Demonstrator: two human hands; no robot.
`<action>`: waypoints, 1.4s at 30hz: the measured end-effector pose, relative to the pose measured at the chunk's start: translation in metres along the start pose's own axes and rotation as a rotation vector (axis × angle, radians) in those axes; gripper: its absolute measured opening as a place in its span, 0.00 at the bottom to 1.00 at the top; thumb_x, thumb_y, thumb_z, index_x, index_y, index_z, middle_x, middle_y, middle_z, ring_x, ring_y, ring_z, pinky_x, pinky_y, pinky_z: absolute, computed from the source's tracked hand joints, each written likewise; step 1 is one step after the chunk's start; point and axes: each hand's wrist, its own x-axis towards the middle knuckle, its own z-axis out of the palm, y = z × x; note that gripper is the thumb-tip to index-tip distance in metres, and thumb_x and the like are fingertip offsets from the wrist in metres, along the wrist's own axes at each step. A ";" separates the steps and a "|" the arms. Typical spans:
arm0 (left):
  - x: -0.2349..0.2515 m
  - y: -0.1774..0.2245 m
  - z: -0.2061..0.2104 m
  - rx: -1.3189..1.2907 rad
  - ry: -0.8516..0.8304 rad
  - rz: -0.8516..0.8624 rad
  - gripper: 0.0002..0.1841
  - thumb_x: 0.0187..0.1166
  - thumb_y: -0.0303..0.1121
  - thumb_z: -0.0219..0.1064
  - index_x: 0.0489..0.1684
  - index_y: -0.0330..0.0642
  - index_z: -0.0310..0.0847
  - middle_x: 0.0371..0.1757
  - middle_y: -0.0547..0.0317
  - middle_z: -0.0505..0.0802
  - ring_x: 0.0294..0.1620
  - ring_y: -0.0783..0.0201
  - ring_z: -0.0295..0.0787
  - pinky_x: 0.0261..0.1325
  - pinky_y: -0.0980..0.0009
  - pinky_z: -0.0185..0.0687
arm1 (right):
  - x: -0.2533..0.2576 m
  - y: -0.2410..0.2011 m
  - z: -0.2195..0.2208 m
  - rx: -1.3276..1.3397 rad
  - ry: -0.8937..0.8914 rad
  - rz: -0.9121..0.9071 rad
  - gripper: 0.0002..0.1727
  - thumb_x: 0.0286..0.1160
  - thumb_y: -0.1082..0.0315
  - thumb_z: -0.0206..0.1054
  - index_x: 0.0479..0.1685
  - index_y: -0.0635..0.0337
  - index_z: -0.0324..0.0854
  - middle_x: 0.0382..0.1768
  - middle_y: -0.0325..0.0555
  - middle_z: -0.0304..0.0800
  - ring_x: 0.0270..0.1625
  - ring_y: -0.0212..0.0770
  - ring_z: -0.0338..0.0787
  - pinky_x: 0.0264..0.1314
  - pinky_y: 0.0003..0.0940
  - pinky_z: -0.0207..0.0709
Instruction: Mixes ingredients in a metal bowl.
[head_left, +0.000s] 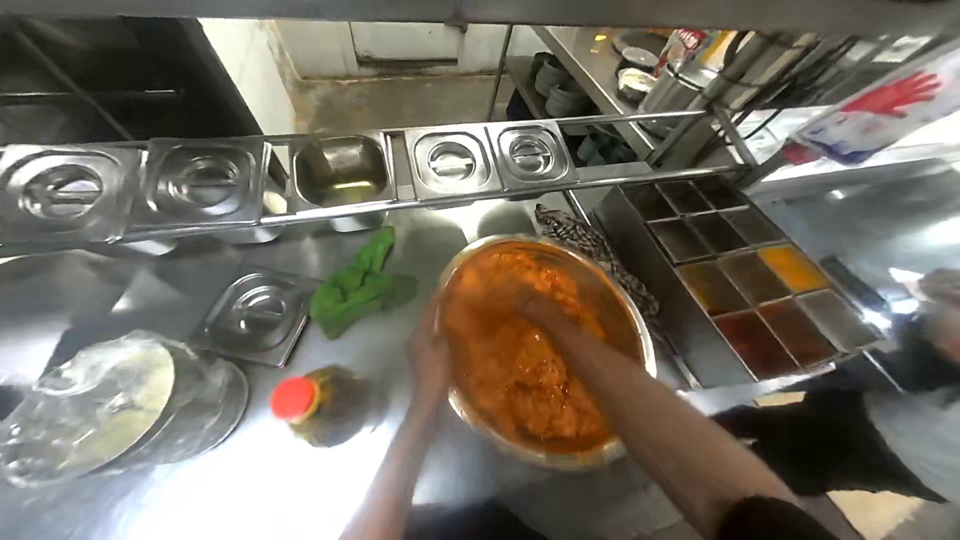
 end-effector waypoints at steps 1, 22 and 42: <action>0.009 0.002 0.000 0.011 -0.006 -0.003 0.32 0.83 0.21 0.59 0.87 0.60 0.68 0.81 0.57 0.81 0.75 0.51 0.81 0.72 0.41 0.78 | -0.002 -0.016 0.001 0.020 -0.056 -0.002 0.25 0.90 0.70 0.54 0.81 0.78 0.66 0.82 0.74 0.68 0.87 0.68 0.66 0.89 0.58 0.56; 0.006 0.008 0.027 0.061 0.101 -0.057 0.29 0.80 0.23 0.64 0.84 0.50 0.72 0.73 0.46 0.86 0.71 0.46 0.85 0.70 0.39 0.78 | -0.034 0.077 0.009 -0.466 -0.419 -0.276 0.22 0.84 0.73 0.61 0.73 0.77 0.74 0.75 0.74 0.76 0.80 0.71 0.73 0.83 0.64 0.61; -0.037 0.000 0.050 -0.106 0.348 -0.121 0.26 0.70 0.16 0.67 0.72 0.38 0.81 0.60 0.47 0.92 0.59 0.57 0.91 0.62 0.52 0.86 | -0.070 0.139 0.014 -0.344 -0.506 0.068 0.26 0.89 0.65 0.57 0.77 0.78 0.70 0.79 0.76 0.70 0.83 0.72 0.69 0.85 0.66 0.57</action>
